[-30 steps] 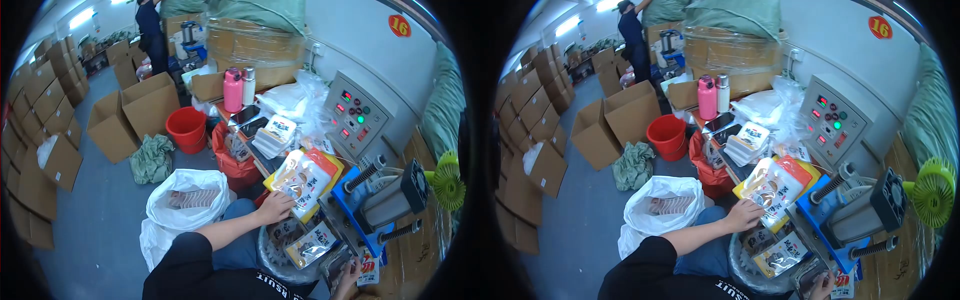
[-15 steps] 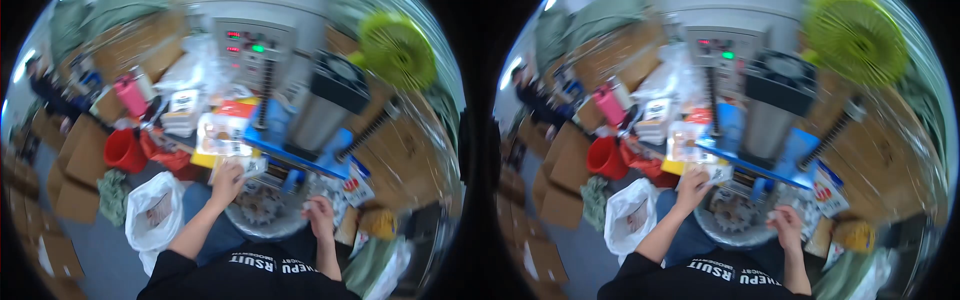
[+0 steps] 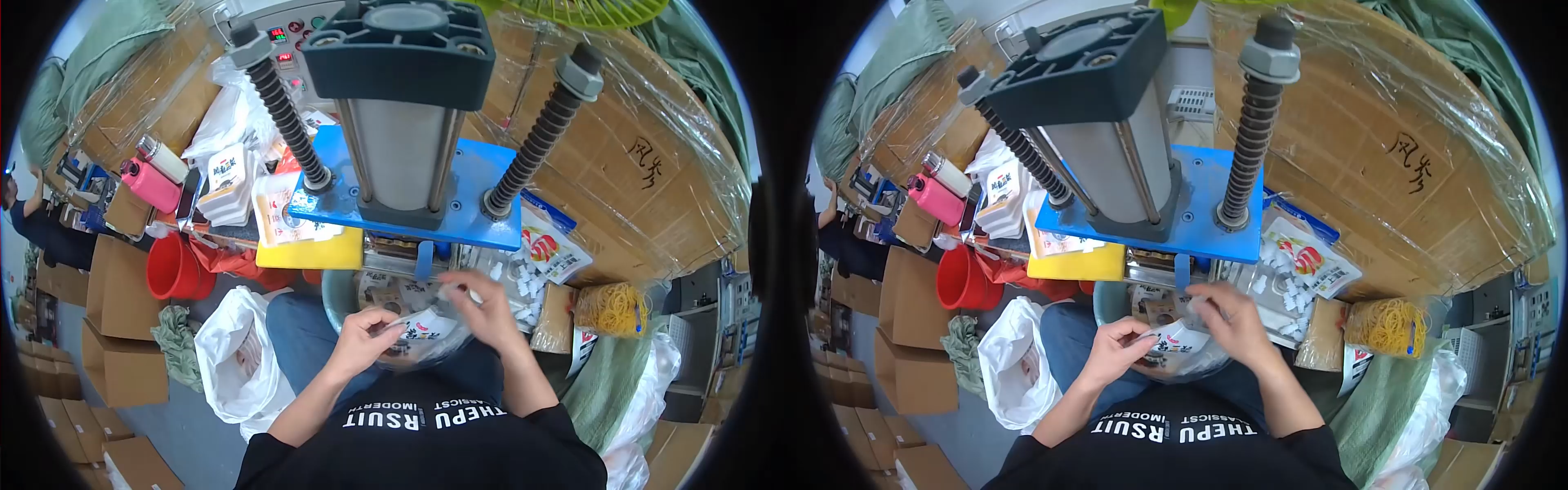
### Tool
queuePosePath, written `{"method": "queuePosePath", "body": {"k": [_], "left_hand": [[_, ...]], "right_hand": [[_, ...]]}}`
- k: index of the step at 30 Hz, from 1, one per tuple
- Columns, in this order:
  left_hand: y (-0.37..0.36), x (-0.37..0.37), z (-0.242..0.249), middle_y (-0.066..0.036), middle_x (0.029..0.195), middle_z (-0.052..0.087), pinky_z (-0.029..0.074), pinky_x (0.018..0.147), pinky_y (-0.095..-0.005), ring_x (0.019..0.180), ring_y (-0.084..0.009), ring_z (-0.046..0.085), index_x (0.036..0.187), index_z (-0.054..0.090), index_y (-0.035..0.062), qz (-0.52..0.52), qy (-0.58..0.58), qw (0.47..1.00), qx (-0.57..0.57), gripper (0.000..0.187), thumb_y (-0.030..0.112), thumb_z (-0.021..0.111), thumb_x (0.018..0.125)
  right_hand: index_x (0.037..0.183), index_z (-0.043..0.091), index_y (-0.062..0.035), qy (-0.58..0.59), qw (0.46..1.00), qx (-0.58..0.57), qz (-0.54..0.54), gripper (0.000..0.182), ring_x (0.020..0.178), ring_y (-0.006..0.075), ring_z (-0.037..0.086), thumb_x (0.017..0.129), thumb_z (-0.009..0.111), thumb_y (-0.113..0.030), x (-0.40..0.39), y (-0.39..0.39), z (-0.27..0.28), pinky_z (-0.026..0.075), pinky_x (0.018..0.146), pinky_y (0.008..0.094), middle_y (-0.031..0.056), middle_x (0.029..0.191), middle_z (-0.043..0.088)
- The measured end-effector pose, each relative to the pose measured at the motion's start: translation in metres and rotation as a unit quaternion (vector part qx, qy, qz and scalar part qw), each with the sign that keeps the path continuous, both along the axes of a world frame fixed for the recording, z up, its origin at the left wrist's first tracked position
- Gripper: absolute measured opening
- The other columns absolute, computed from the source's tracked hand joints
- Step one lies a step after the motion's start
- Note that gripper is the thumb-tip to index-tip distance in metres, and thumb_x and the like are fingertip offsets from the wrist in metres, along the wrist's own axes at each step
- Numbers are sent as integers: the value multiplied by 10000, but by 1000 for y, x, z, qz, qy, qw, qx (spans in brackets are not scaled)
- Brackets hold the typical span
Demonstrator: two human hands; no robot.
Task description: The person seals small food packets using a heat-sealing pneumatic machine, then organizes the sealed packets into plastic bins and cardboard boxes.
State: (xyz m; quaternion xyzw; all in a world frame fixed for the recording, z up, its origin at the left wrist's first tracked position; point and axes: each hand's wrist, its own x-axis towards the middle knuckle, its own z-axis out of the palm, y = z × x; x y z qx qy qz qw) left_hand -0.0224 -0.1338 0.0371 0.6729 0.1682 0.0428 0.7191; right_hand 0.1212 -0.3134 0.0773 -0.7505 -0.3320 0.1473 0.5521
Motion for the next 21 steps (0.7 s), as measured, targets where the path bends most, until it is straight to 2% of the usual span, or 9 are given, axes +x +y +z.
{"method": "queuePosePath", "body": {"k": [2,5,8,9,11,14,15,20,21], "left_hand": [[2,4,3,-27,792,615,391,609,-230,695,-75,495,851,693,-2,-22,-33,993,111,83,53,713,792],[6,10,6,-26,718,609,389,615,-237,669,-98,484,882,700,10,-51,-77,980,175,137,69,730,761],[5,10,3,-10,744,619,381,585,-219,677,-58,493,857,697,-7,-46,-65,984,158,88,57,715,800],[1,8,0,-10,744,619,381,585,-219,677,-58,493,857,697,-7,-42,-63,984,158,88,57,715,800],[-7,4,-7,2,751,644,393,566,-207,650,-40,512,866,695,-19,5,21,998,-60,102,73,712,825],[-2,9,-22,-42,800,681,467,608,-214,681,-60,585,883,688,-45,4,48,996,-73,117,69,678,857],[0,12,-30,-64,816,689,491,632,-224,704,-76,611,889,685,-52,35,40,994,-100,118,61,665,860],[24,54,-30,-109,871,696,514,691,-274,752,-150,661,949,672,-64,136,14,970,-203,146,48,647,857],[25,61,-31,-106,869,696,514,687,-276,751,-149,661,947,674,-60,149,11,966,-210,141,47,647,857]], "right_hand": [[1078,662,-13,-19,999,-25,12,229,891,215,626,856,612,-38,13,-7,15,480,777,316,119,978,667],[1081,659,-10,-100,985,-65,122,228,885,209,622,861,606,-39,19,-12,26,484,767,309,117,965,665],[1090,655,-7,-90,982,-58,154,232,884,205,619,868,605,-48,8,-6,15,487,757,302,125,968,659],[1090,655,-5,-48,994,-27,93,230,872,205,616,870,606,-51,-3,-2,10,485,752,299,130,972,655],[1173,607,-2,-10,1000,5,15,307,849,179,603,872,616,-58,-18,-1,-13,484,741,287,130,995,643],[1264,536,-8,120,992,-10,-35,399,818,134,584,874,611,-49,-20,3,-21,481,721,257,107,987,638],[1319,478,-18,111,993,-12,-43,464,781,102,564,874,609,-41,-13,0,-16,478,683,236,90,985,631],[1129,623,-27,-80,988,-63,-121,294,726,97,565,835,629,-27,29,-38,-8,464,613,237,56,973,621],[1075,636,-36,-108,975,-101,-169,272,736,170,591,805,635,-8,29,-39,-6,475,629,284,86,936,601]]}}
